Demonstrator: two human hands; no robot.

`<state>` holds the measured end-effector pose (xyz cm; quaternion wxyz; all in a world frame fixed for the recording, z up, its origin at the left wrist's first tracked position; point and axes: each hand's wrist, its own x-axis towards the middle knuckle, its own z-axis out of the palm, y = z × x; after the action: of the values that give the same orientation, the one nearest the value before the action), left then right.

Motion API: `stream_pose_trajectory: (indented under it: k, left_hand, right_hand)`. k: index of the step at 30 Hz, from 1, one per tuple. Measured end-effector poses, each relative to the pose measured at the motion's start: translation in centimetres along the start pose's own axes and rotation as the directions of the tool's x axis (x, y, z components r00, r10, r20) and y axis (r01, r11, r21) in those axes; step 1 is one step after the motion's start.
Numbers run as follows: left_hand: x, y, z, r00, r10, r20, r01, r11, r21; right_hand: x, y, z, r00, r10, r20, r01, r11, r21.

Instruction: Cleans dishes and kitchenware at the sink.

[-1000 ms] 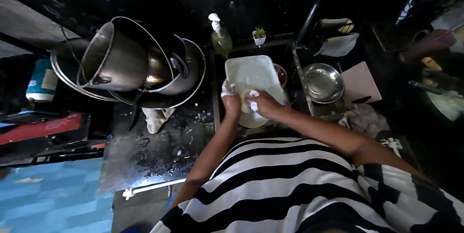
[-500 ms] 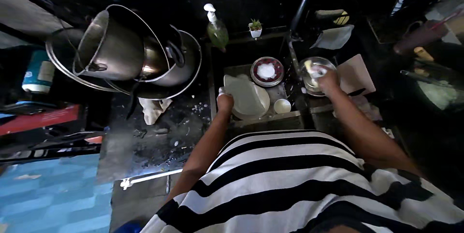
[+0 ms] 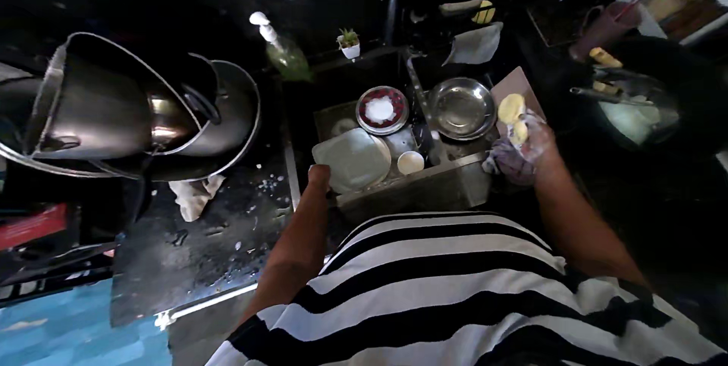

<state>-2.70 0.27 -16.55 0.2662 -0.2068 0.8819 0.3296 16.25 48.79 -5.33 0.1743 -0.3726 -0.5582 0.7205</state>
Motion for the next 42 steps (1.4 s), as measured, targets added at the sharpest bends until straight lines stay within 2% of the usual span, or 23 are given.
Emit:
stream_pose_trajectory:
  k: [2,4,5,7,9,10,11,13,14,16,18,20,23,26,28,30,37,42]
  left_hand:
    - [-0.4,1.5,0.3,0.997,-0.036,-0.062,0.04,0.997,0.063]
    - [-1.6,4.0,1.2,0.989,-0.006,-0.147,0.02,0.995,0.093]
    - [-2.7,6.1,1.8,0.983,0.041,-0.178,-0.028,0.997,0.073]
    - [-5.9,11.0,3.7,0.964,0.179,-0.198,-0.207,0.97,-0.129]
    - [-8.6,16.2,7.2,0.933,0.352,-0.073,-0.343,0.812,-0.472]
    - [-9.9,18.6,9.3,0.898,0.44,0.025,-0.347,0.74,-0.576]
    - [-11.1,20.8,11.6,0.854,0.504,0.127,-0.33,0.715,-0.617]
    - [-13.4,24.6,16.4,0.807,0.514,0.291,-0.263,0.754,-0.601]
    - [-13.9,25.9,18.7,0.808,0.476,0.347,-0.229,0.797,-0.558]
    - [-14.1,27.5,22.8,0.854,0.344,0.39,-0.194,0.906,-0.375]
    - [-12.3,27.6,26.1,0.91,0.236,0.341,-0.168,0.962,-0.217]
    - [-11.0,27.1,28.0,0.944,0.154,0.292,-0.098,0.975,-0.198]
    - [-9.9,26.6,29.4,0.962,0.048,0.269,0.024,0.966,-0.258]
    - [-8.8,26.1,31.0,0.945,-0.017,0.326,0.184,0.853,-0.489]
    - [-8.4,25.7,31.6,0.937,-0.051,0.345,0.234,0.826,-0.514]
    - [-8.5,25.9,31.8,0.944,-0.078,0.319,0.238,0.833,-0.499]
    - [-10.1,27.0,30.8,0.956,-0.013,0.293,0.186,0.799,-0.572]
    - [-12.8,26.5,28.1,0.943,0.079,0.323,0.093,0.87,-0.483]
  right_hand:
    - [0.9,0.1,-1.0,0.999,0.028,0.036,-0.029,0.999,0.041]
    - [1.1,0.1,-1.8,0.996,0.078,0.054,-0.082,0.994,0.079]
    - [1.3,0.0,-2.2,0.993,0.093,0.071,-0.099,0.991,0.093]
    - [1.6,0.0,-3.2,0.983,0.119,0.137,-0.132,0.987,0.087]
    - [1.8,-0.6,-3.9,0.971,0.16,0.177,-0.17,0.984,0.044]
    - [2.3,-0.8,-4.4,0.965,0.181,0.191,-0.189,0.982,0.022]
    - [2.9,-1.0,-4.8,0.958,0.199,0.206,-0.201,0.979,-0.008]
    - [3.9,-1.3,-5.7,0.939,0.226,0.261,-0.212,0.974,-0.081]
    - [4.3,-1.3,-6.2,0.927,0.232,0.295,-0.207,0.972,-0.116]
    - [5.0,-1.7,-7.0,0.898,0.245,0.366,-0.194,0.966,-0.171]
    - [5.0,-2.3,-7.5,0.883,0.284,0.374,-0.208,0.95,-0.231]
    - [4.9,-2.7,-8.1,0.872,0.311,0.378,-0.208,0.934,-0.289]
    - [5.1,-2.7,-9.6,0.857,0.319,0.405,-0.174,0.919,-0.354]
    - [5.2,-2.4,-10.7,0.845,0.303,0.441,-0.153,0.926,-0.344]
    - [5.1,-2.4,-11.0,0.844,0.312,0.436,-0.152,0.919,-0.365]
    - [5.0,-2.5,-11.0,0.852,0.317,0.415,-0.156,0.913,-0.377]
    - [3.9,-2.7,-10.2,0.867,0.27,0.418,-0.12,0.929,-0.351]
    - [2.2,-3.7,-8.3,0.883,0.202,0.424,-0.017,0.916,-0.402]
